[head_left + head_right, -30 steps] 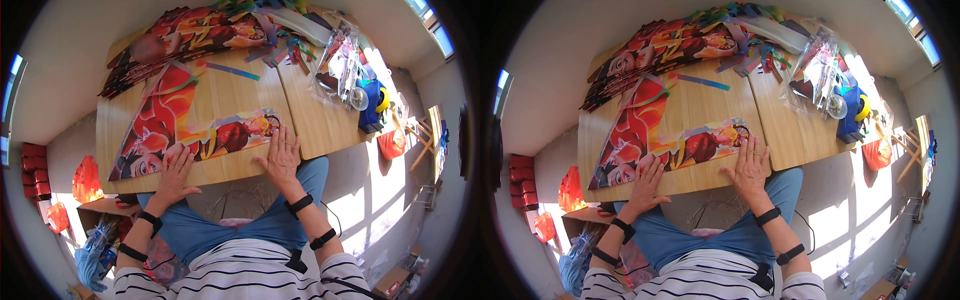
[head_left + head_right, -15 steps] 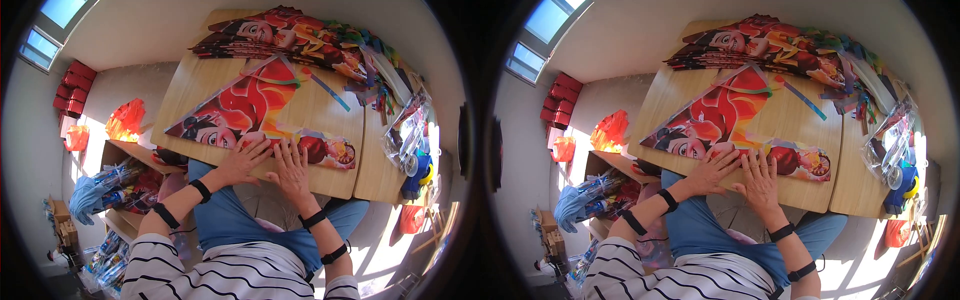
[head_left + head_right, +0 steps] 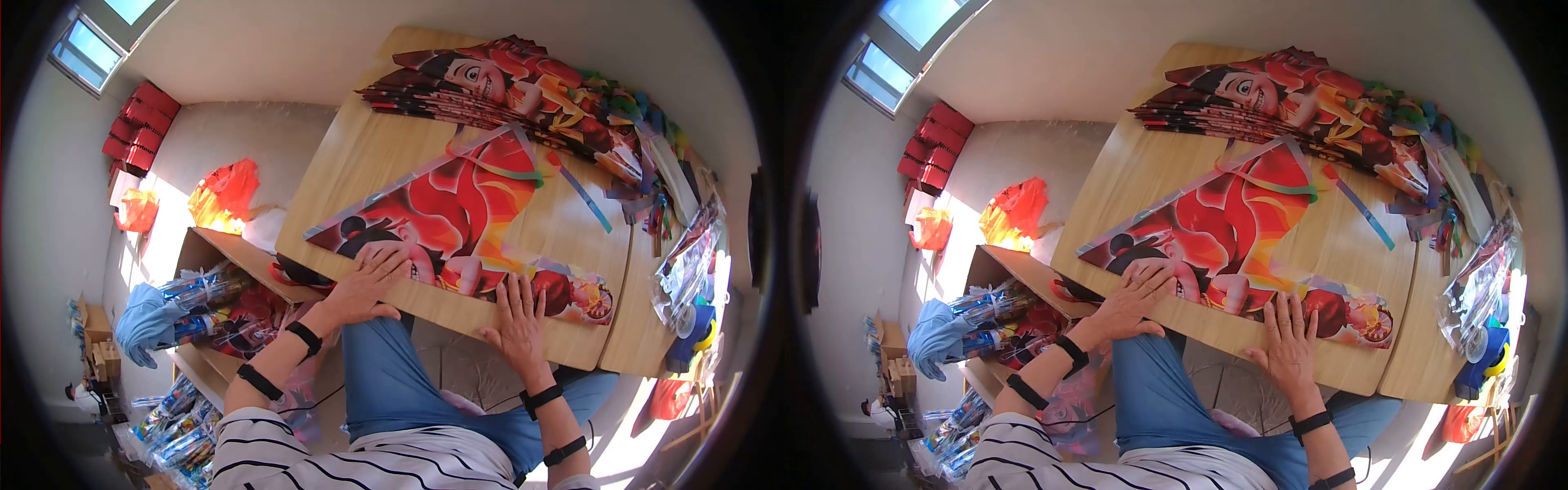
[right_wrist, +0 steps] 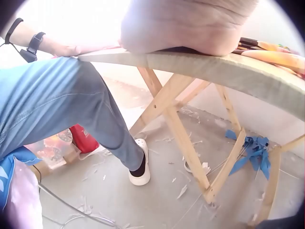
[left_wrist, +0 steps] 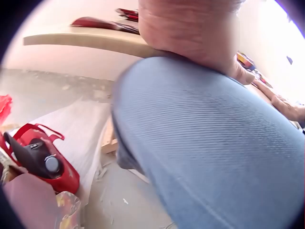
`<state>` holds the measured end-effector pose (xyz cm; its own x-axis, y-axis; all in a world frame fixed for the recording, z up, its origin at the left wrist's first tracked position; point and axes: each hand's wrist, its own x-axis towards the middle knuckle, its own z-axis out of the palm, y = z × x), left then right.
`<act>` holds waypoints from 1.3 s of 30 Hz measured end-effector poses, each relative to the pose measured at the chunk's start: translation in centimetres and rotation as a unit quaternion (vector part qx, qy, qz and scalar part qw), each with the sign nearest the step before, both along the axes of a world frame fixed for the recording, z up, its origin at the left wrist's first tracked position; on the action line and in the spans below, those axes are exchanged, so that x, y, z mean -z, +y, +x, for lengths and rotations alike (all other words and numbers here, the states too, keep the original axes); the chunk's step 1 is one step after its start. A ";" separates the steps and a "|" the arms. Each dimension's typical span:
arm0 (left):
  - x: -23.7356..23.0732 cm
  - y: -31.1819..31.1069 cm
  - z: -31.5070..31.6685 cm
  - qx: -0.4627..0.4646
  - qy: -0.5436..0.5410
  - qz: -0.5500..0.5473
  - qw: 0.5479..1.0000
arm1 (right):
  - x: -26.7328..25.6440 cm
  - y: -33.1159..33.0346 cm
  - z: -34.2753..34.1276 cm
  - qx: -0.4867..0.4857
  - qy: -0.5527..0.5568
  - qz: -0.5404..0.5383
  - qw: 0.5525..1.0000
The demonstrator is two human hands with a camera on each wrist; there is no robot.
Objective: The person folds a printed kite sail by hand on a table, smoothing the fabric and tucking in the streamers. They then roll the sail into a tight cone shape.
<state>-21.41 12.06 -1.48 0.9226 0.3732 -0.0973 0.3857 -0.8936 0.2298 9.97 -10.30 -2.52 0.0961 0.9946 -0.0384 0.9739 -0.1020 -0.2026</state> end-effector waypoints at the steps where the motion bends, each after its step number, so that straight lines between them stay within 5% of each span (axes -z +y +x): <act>1: -0.2 0.7 -1.4 -0.037 -0.004 -0.004 0.999 | 0.0 0.0 0.0 -0.001 -0.001 0.000 1.000; 8: -0.1 5.4 -9.4 -0.237 0.000 0.068 0.969 | 0.1 -0.2 0.2 0.002 0.007 0.007 1.000; 11: -0.2 8.6 -8.2 -0.312 -0.058 0.122 0.940 | 0.1 -0.2 0.0 0.006 0.006 0.018 1.000; 14: -3.2 11.6 0.7 -0.285 -0.202 0.007 0.937 | 0.3 -0.3 0.0 0.004 0.009 0.032 0.999; 18: -2.0 15.4 14.1 -0.259 -0.180 -0.131 0.940 | 0.2 -0.4 -0.1 0.008 0.008 0.038 0.999; 23: -2.7 13.6 27.0 -0.067 -0.152 0.020 0.986 | -0.2 -0.4 0.0 0.013 0.031 0.030 0.999; 25: -1.1 13.3 29.7 -0.023 -0.116 0.093 0.989 | -0.1 -0.4 -0.1 0.013 0.032 0.034 0.999; 29: 1.0 14.8 32.6 -0.083 -0.071 0.021 0.994 | -0.1 -0.5 0.0 0.017 0.054 0.030 0.998; 31: -3.3 13.1 34.3 -0.130 -0.017 0.001 0.991 | -0.3 -0.4 0.1 0.016 0.058 0.026 0.998; 34: -3.8 12.2 37.6 -0.111 -0.097 -0.038 0.988 | -0.2 -0.5 0.1 0.015 0.060 0.025 0.998; 39: -2.2 10.8 42.4 -0.103 -0.029 -0.133 0.985 | -0.3 -0.5 0.2 0.016 0.071 0.029 0.997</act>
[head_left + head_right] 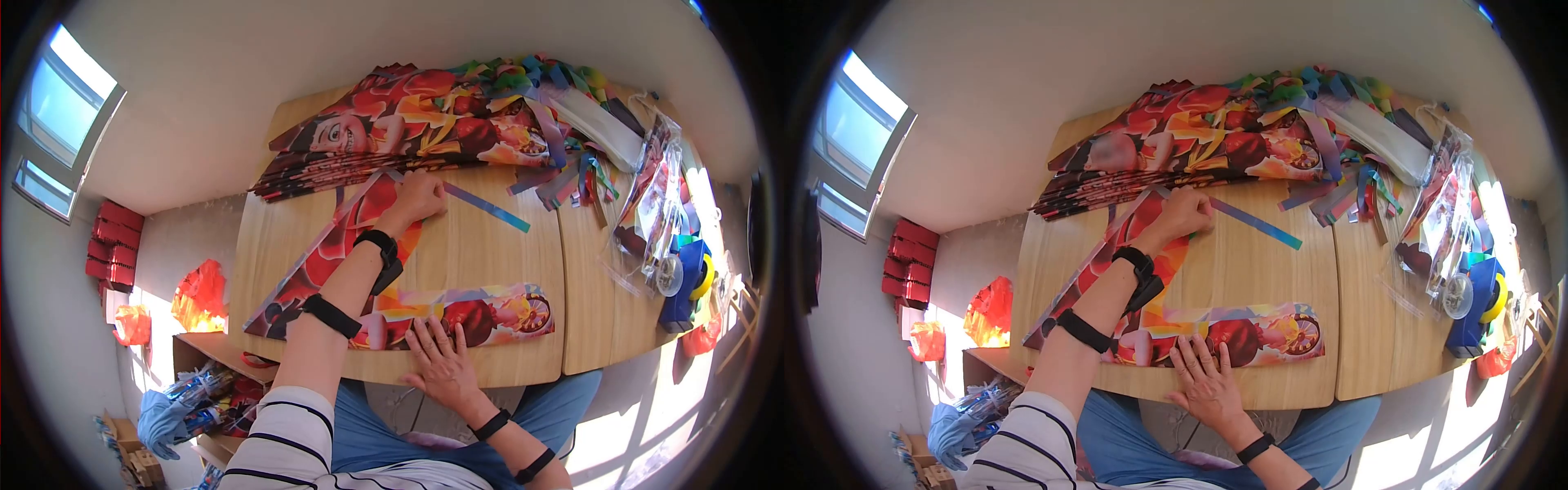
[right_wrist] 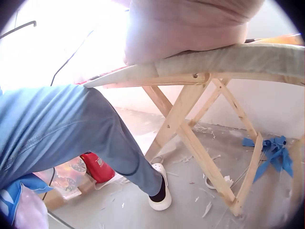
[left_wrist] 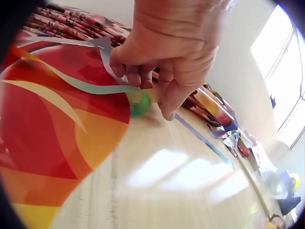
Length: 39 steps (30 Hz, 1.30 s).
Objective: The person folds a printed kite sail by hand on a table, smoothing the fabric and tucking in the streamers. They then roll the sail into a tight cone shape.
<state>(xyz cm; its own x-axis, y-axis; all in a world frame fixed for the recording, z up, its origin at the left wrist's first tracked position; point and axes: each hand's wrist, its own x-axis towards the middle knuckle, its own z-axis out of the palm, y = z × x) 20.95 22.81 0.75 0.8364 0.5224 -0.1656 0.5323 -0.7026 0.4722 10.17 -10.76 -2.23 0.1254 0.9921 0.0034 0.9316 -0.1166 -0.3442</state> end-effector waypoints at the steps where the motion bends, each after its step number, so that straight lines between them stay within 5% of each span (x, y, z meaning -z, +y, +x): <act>1: 0.2 0.1 0.3 0.007 -0.001 -0.039 0.999 | -0.1 0.0 0.0 0.001 0.005 0.005 1.000; 2: 0.2 0.6 0.0 0.027 -0.068 -0.196 0.978 | -0.2 0.0 0.0 0.003 0.011 0.011 1.000; 4: -1.3 2.2 -2.4 0.058 -0.196 -0.487 0.849 | -0.1 0.0 0.1 0.002 0.010 0.013 1.000; 8: -6.5 4.5 -10.5 0.038 -0.202 -0.566 0.799 | 0.0 0.0 0.1 0.000 0.006 0.018 1.000; 10: -5.5 7.0 -14.0 0.046 -0.197 -0.606 0.770 | 0.0 0.0 0.1 0.001 0.009 0.020 1.000; 12: -7.5 9.7 -21.2 -0.119 -0.029 -0.518 0.847 | 0.0 0.0 0.0 0.003 0.012 0.022 1.000; 15: -6.6 12.1 -25.4 -0.221 0.143 -0.183 0.947 | 0.1 0.1 -0.1 0.004 0.014 0.022 1.000; 17: -5.3 11.4 -25.4 -0.178 0.026 -0.035 0.983 | 0.0 0.1 -0.1 0.003 0.011 0.019 1.000; 18: -4.8 10.5 -24.5 -0.153 -0.033 0.041 0.987 | 0.2 0.2 -0.1 0.004 0.016 0.023 1.000; 20: -3.1 9.7 -21.3 -0.096 -0.123 -0.049 0.987 | 0.6 0.1 -0.2 0.007 0.027 0.030 0.999; 22: -1.4 8.9 -18.9 -0.012 -0.087 0.047 0.995 | 0.5 0.2 -0.2 0.006 0.024 0.022 0.999; 25: 0.0 7.0 -17.3 -0.027 0.024 0.262 0.964 | 0.5 0.2 -0.3 0.006 0.024 0.021 0.999; 31: -2.6 5.4 -21.5 -0.029 0.022 0.324 0.946 | 0.1 0.2 -0.1 0.000 0.016 0.009 1.000; 33: -3.5 4.1 -24.4 -0.103 0.147 0.233 0.956 | 0.0 0.1 -0.1 0.000 0.016 0.010 1.000; 36: -4.4 2.9 -27.5 -0.134 0.202 0.249 0.938 | -0.1 0.1 -0.2 0.002 0.014 0.010 1.000; 38: -7.5 -0.4 -27.2 -0.177 0.076 -0.026 0.981 | -0.2 0.2 -0.1 0.002 0.013 0.009 1.000; 39: -9.4 -2.5 -26.6 -0.191 0.009 -0.165 0.968 | -0.3 0.2 -0.1 0.001 0.011 0.010 1.000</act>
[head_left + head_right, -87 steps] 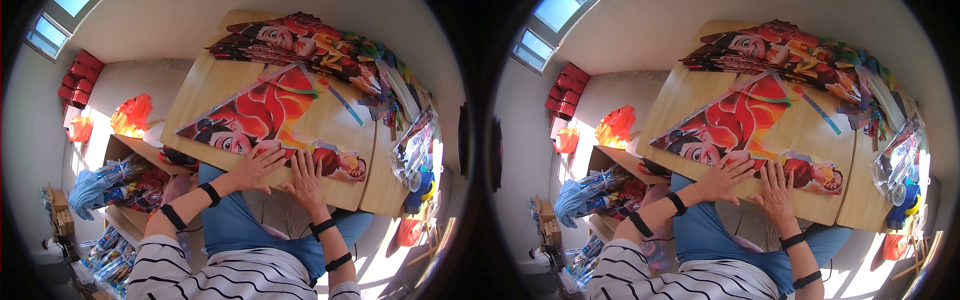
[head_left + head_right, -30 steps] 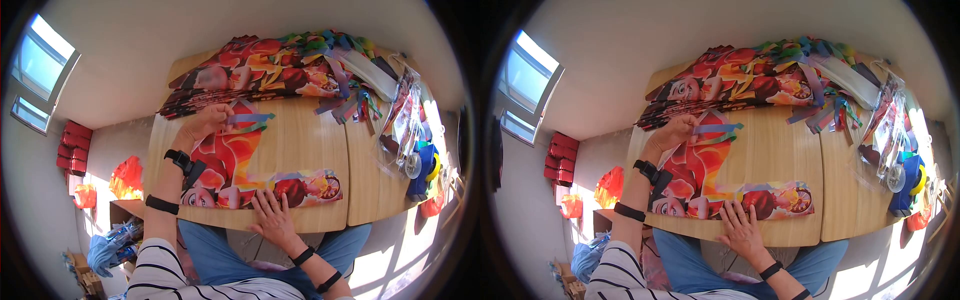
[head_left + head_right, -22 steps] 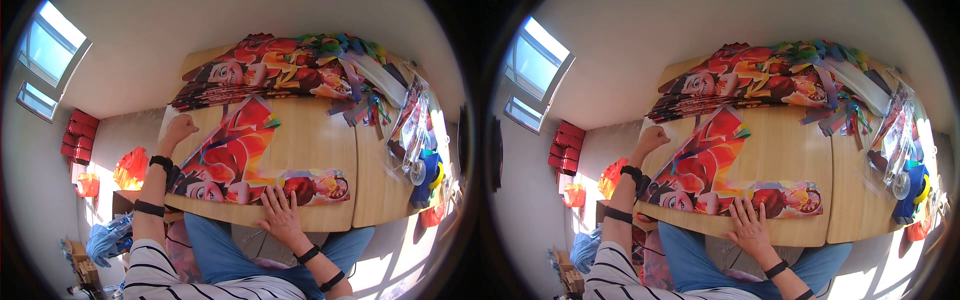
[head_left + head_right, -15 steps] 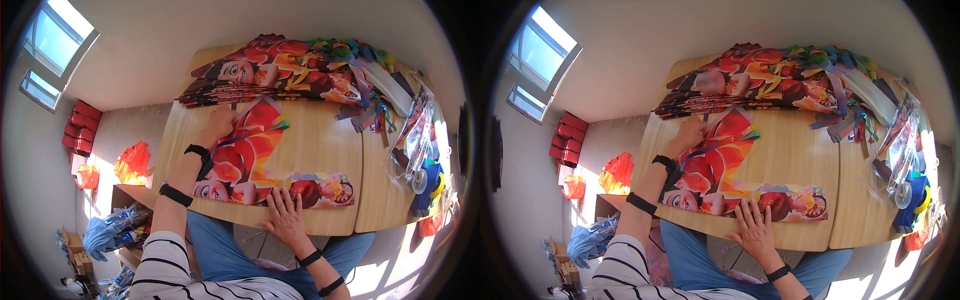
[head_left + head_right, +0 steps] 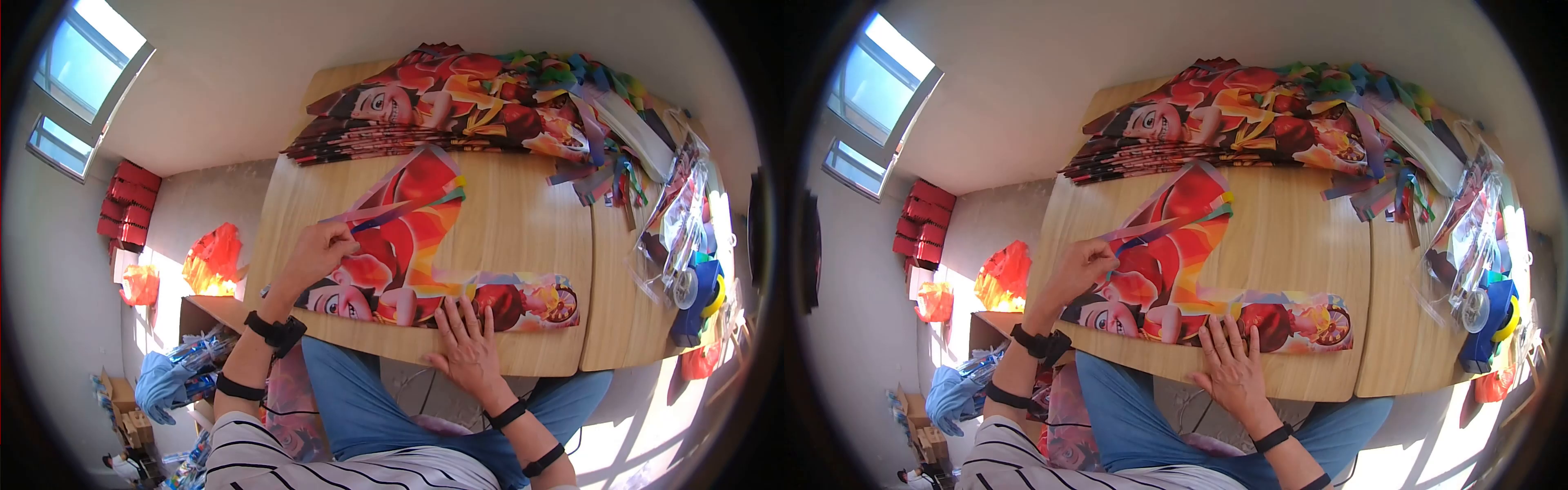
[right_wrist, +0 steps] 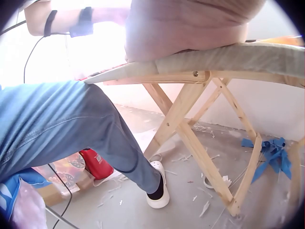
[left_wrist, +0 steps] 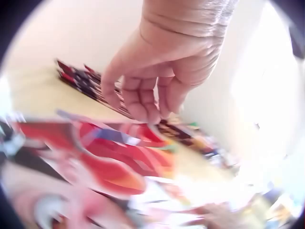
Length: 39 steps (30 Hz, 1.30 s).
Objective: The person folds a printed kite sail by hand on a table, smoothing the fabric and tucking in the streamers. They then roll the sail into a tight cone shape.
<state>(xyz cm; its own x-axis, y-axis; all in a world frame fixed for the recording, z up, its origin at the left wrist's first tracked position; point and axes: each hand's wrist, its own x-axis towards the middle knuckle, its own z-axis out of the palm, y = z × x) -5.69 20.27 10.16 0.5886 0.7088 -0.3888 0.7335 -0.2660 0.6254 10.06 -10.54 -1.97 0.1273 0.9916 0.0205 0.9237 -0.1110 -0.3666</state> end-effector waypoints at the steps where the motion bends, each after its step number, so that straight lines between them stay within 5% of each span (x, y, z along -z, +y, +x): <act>1: -1.1 -2.6 0.3 0.072 -0.137 -0.132 0.979 | 0.0 -0.1 0.0 -0.002 -0.003 -0.001 1.000; 3: -5.2 -8.5 2.0 0.214 -0.344 -0.314 0.859 | 0.5 -0.1 0.1 -0.004 -0.021 0.004 1.000; 5: -9.7 -12.6 3.2 0.307 -0.391 -0.477 0.725 | 1.2 -0.1 0.0 -0.006 -0.047 0.015 0.999; 7: -9.1 -16.2 5.0 0.423 -0.505 -0.517 0.547 | 0.6 0.0 -0.1 -0.002 -0.013 0.010 1.000; 9: -8.3 -17.4 5.8 0.466 -0.546 -0.499 0.485 | 0.4 -0.1 0.0 0.000 -0.002 0.006 1.000; 11: -9.2 -14.6 5.5 0.452 -0.461 -0.490 0.586 | 0.4 -0.1 0.0 0.000 -0.013 0.002 1.000; 13: -6.9 -11.3 5.1 0.217 -0.378 -0.430 0.791 | 0.2 0.0 0.0 -0.001 -0.019 -0.004 1.000; 14: -6.4 -9.5 6.6 0.102 -0.314 -0.327 0.885 | 0.1 -0.1 0.0 -0.002 -0.022 -0.008 1.000; 16: 0.9 -3.2 8.7 0.082 -0.236 -0.047 0.967 | 0.3 -0.2 -0.1 -0.003 -0.024 -0.010 1.000; 21: 9.8 3.3 15.2 0.088 -0.197 0.236 0.947 | 0.4 -0.2 -0.1 -0.002 -0.023 -0.013 1.000; 24: 11.6 3.4 18.4 0.115 -0.165 0.195 0.960 | 0.4 -0.2 0.1 -0.002 -0.018 -0.015 1.000; 27: 10.8 3.3 19.7 0.179 -0.009 0.208 0.962 | 0.3 -0.2 0.0 -0.003 -0.008 -0.016 1.000; 30: 9.2 3.9 19.1 0.143 -0.071 -0.019 0.987 | 0.3 -0.2 0.1 -0.003 -0.001 -0.012 1.000; 33: 6.9 4.5 17.8 0.160 -0.021 0.020 0.987 | 0.2 -0.1 0.2 -0.005 -0.006 -0.011 1.000; 36: 10.6 8.9 16.2 0.024 -0.108 0.247 0.963 | 0.1 -0.1 0.1 -0.005 -0.014 -0.009 1.000; 39: 11.7 11.1 15.4 -0.012 -0.041 0.382 0.923 | 0.0 -0.1 0.3 -0.007 -0.010 0.001 1.000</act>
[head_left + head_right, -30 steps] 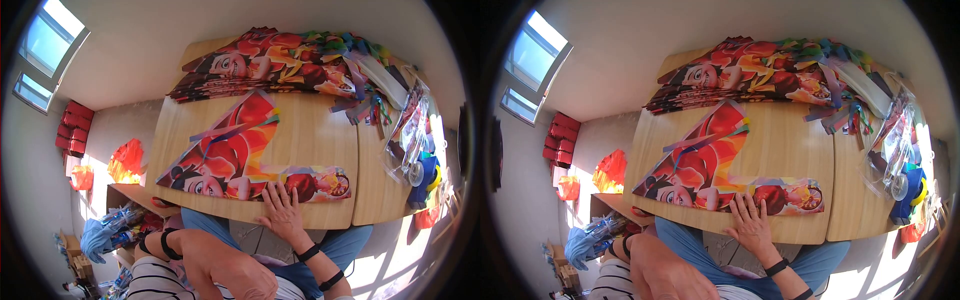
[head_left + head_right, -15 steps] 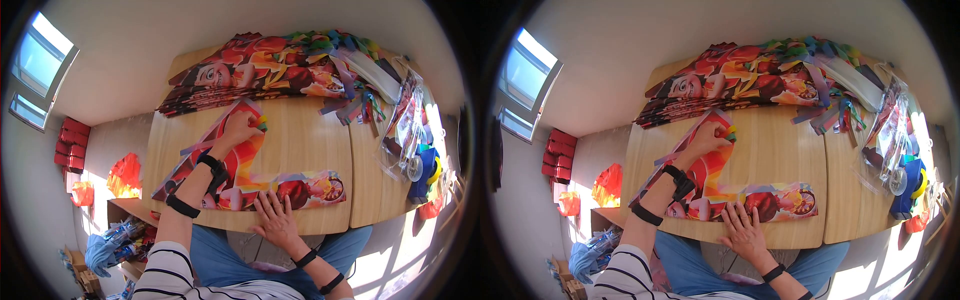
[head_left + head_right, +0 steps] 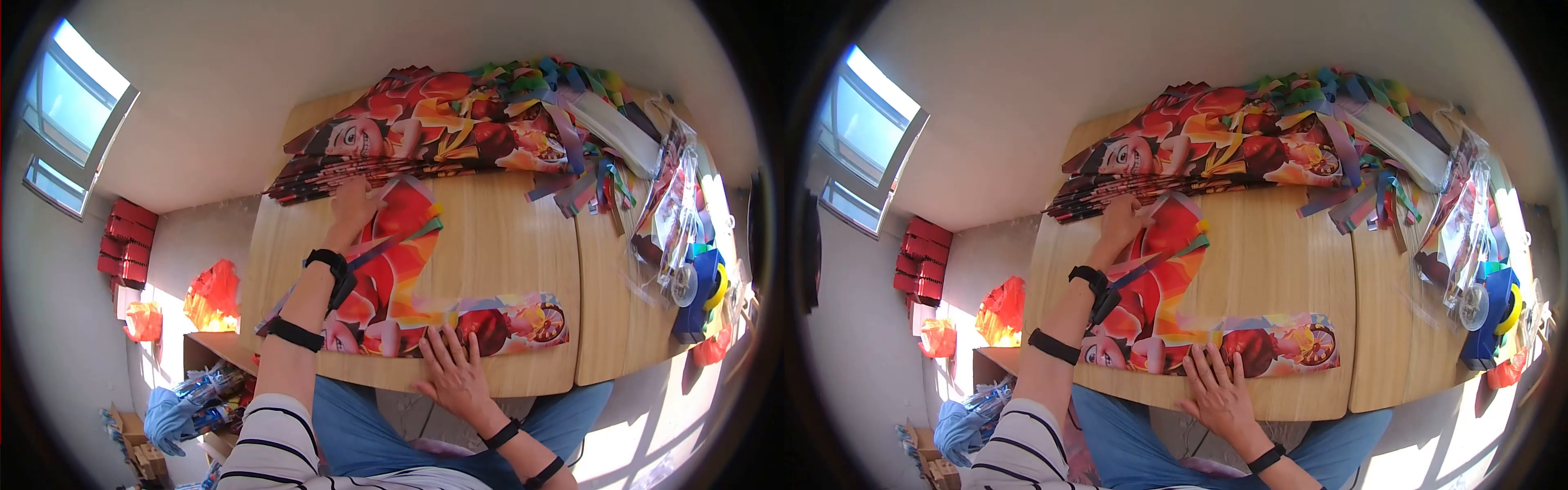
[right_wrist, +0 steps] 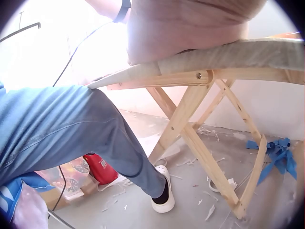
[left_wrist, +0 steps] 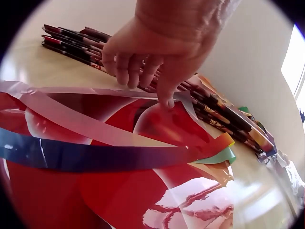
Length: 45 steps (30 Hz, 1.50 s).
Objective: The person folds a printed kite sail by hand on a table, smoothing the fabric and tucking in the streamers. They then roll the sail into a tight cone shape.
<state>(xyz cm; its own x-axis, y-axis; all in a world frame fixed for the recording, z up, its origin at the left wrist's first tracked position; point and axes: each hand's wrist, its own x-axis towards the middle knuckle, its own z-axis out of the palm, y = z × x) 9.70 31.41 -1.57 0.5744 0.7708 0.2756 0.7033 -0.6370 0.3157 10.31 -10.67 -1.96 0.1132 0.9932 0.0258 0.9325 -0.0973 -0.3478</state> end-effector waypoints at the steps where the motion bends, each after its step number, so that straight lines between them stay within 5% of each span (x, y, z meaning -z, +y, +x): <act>1: 0.2 0.6 -0.3 0.006 -0.003 -0.052 0.999 | 0.0 0.0 0.0 -0.001 0.000 0.000 1.000; 3: 0.6 1.2 -0.7 0.019 -0.008 -0.158 0.987 | 0.0 0.0 0.0 -0.001 0.003 -0.001 1.000; 12: 0.9 2.0 -1.1 0.017 -0.037 -0.262 0.964 | 0.0 -0.1 0.0 0.001 0.012 0.002 1.000; 36: 0.2 2.0 -2.4 0.078 -0.069 -0.242 0.965 | 0.2 0.1 -0.3 0.009 0.021 -0.004 1.000; 45: -3.4 1.1 -5.6 0.065 -0.026 -0.471 0.879 | 0.2 0.0 -0.3 0.013 0.026 -0.003 1.000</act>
<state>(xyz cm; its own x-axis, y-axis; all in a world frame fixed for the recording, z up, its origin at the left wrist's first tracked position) 4.09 32.52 1.85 0.6795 0.6002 -0.4220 0.6130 -0.1484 0.7760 9.99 -10.66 -2.20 0.1401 0.9901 0.0124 0.9103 -0.1239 -0.3949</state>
